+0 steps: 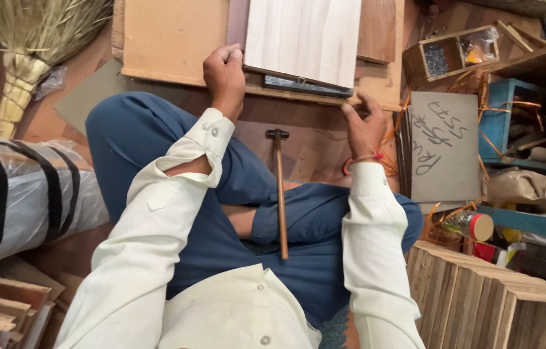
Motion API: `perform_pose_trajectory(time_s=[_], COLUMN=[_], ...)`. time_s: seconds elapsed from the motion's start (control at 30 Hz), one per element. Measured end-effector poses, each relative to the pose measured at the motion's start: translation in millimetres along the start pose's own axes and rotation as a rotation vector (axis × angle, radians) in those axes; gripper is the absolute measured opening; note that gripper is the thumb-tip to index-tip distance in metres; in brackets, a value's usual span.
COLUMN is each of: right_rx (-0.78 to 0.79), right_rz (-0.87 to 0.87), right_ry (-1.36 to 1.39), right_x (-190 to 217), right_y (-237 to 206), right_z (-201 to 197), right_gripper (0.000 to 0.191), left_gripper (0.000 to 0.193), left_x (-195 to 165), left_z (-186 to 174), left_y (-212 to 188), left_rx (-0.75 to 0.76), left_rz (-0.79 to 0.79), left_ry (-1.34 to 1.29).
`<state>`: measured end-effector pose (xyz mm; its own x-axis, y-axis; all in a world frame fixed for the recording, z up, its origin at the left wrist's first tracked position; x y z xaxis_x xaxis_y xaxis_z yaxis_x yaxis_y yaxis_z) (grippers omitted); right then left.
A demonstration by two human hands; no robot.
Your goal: The person sits on the floor and uses a hammer to drive nails into the edges of rectangular frames, securing a backing sheet. They repeatedly position the frame, hammer nails, and flip the frame to work on different sides.
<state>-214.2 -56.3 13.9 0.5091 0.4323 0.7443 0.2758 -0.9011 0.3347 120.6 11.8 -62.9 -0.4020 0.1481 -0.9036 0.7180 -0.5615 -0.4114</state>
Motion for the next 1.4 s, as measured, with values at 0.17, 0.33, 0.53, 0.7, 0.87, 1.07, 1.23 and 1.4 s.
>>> perform_pose_trajectory(time_s=[0.17, 0.33, 0.53, 0.7, 0.87, 1.07, 1.23, 1.4], right_rx=[0.338, 0.721, 0.927, 0.860, 0.087, 0.063, 0.170, 0.165], right_rz=[0.066, 0.020, -0.140, -0.152, -0.162, -0.734, -0.692, -0.577], right_ry=[-0.191, -0.432, -0.559, -0.501, -0.334, -0.300, -0.272, -0.101], right_x=[-13, -24, -21, -27, 32, 150, 163, 150], right_y=[-26, -61, -98, -80, -44, 4, 23, 14], right_z=[-3, 49, 112, 109, 40, 41, 63, 61], right_gripper=[0.025, 0.029, 0.027, 0.020, 0.010, 0.055, 0.049, 0.049], left_gripper=[0.022, 0.022, 0.026, 0.025, 0.031, 0.049, 0.046, 0.048], left_x=[0, -11, 7, 8, 7, -14, -34, -57], left_z=[-17, -14, -3, 15, 29, 59, 79, 88], left_y=[10, 1, 3, -7, -12, -27, -52, -72], left_rx=[-0.024, -0.117, 0.035, 0.152, 0.211, 0.596, 0.866, 0.986], left_rz=[-0.034, 0.336, -0.042, -0.301, -0.429, -0.330, -0.432, -0.376], left_ry=[-0.262, 0.108, -0.147, -0.207, -0.314, -0.445, -0.582, -0.570])
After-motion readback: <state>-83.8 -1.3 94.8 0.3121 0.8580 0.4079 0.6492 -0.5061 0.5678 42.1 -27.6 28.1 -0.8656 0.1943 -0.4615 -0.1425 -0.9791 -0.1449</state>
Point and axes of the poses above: each hand's wrist, its own y-axis towards the middle knuckle, its own z-axis out of the palm, x = y × z, the point moved 6 cm from there along y, towards the middle knuckle, and after that the axes turned 15 degrees about -z, right-handed, at the moved point
